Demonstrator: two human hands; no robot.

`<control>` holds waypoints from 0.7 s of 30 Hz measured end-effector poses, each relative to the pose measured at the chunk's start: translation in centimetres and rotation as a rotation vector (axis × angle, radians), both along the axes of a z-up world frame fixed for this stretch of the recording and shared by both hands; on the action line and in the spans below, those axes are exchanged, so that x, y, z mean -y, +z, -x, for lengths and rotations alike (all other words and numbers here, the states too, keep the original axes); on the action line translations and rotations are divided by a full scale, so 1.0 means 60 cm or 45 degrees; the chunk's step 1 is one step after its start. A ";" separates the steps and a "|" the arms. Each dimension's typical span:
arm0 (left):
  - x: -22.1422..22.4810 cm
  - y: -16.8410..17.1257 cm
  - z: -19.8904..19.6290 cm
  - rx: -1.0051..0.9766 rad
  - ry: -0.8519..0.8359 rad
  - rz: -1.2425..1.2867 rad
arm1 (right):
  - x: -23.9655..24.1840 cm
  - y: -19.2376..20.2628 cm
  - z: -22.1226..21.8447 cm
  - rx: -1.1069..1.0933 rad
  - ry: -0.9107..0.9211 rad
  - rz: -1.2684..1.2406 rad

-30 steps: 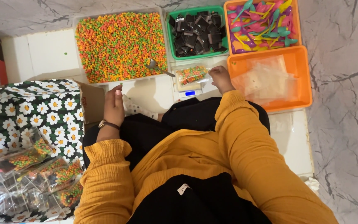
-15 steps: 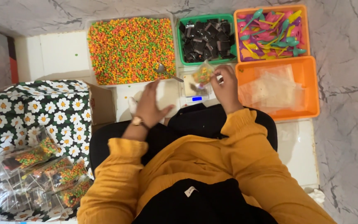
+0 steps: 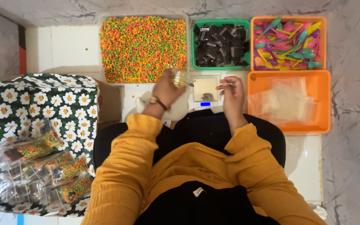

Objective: The person fills small plastic bags with a mixture of colorful sprinkles and small black sweets using a spoon and a scale.

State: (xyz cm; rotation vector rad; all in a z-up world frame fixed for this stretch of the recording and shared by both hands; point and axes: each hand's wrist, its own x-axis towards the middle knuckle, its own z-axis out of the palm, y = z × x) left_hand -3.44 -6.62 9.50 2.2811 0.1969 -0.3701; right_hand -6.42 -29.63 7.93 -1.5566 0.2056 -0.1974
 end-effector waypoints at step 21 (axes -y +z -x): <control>-0.139 -0.037 -0.058 -0.454 0.239 -0.029 | 0.026 -0.029 -0.029 -0.069 -0.144 0.047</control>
